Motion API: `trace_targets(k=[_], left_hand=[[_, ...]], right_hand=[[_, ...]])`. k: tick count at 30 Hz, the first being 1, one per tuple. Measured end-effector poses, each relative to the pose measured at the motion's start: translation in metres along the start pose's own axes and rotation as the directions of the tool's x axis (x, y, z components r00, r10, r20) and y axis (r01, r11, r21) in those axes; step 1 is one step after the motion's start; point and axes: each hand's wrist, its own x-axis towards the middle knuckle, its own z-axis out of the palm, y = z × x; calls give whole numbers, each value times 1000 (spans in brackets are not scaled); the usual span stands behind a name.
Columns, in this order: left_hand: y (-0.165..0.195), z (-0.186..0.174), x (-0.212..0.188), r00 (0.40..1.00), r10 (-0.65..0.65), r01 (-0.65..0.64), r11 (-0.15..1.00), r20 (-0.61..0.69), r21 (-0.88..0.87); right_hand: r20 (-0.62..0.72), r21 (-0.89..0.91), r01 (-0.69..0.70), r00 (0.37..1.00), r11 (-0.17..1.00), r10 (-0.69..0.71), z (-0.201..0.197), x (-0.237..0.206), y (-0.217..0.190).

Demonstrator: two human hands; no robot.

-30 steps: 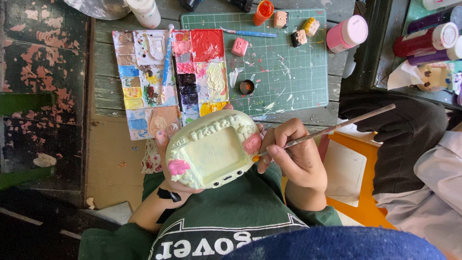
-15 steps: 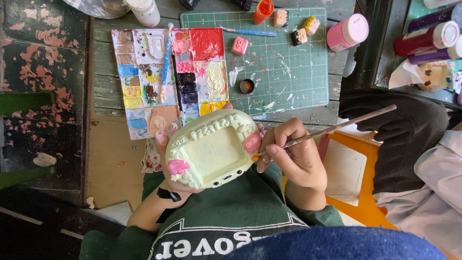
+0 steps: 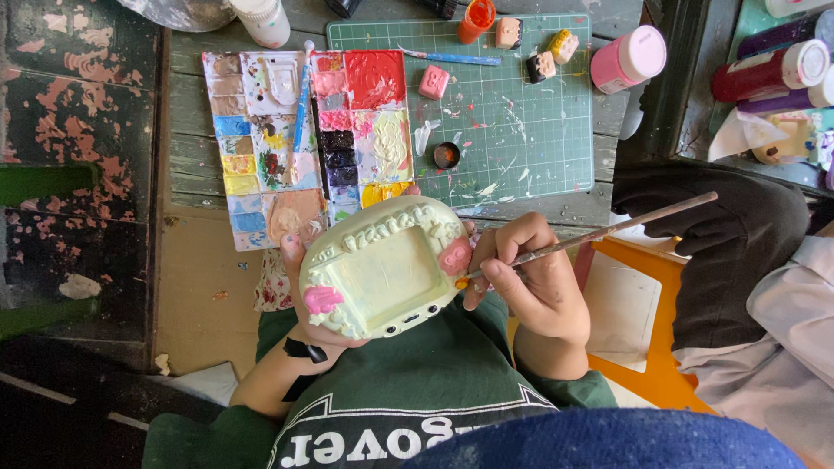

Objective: The person paints a small ceramic dish with a face and floral details using a fine brush. They dip the brush into a water container and a small paint pot, then apply paint to the dish's features. The person rotates the dish to access different areas while painting.

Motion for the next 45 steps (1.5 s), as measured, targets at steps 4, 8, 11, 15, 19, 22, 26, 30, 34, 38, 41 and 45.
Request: trace_targets(k=[4,8,11,15,19,22,26,30,34,38,41,45], left_hand=[[0,18,4,995,31,-35,999,92,35],[-1,35,11,972,62,-83,993,225,84],[0,43,13,937,86,-96,995,339,10],[-2,48,15,944,151,-175,983,292,55],[-4,52,15,927,242,-267,963,288,48],[-5,53,16,920,278,-301,953,276,44],[-7,53,14,924,270,-290,956,271,36],[-10,50,16,914,270,-268,962,304,-50],[-8,48,15,916,261,-256,965,304,-57],[-10,48,13,921,262,-261,964,287,-43],[-12,48,14,909,262,-241,965,325,-105],[-13,50,14,903,271,-254,963,335,-95]], right_hand=[[-75,112,29,997,993,-20,6,-1,1],[-111,254,143,987,957,-118,8,3,9],[-228,438,263,958,860,-176,12,4,21],[-377,182,431,861,884,-342,19,5,40],[-404,-16,489,795,872,-453,36,-6,56],[-284,-154,471,821,869,-495,36,-10,62],[-217,-237,483,819,843,-531,33,-9,69],[-204,-277,470,824,838,-529,32,-13,73],[-204,-340,478,803,810,-559,30,-15,78],[-202,-410,478,783,777,-588,29,-17,81],[-172,-463,478,777,746,-605,28,-18,80],[-138,-493,497,766,714,-628,28,-17,77]])
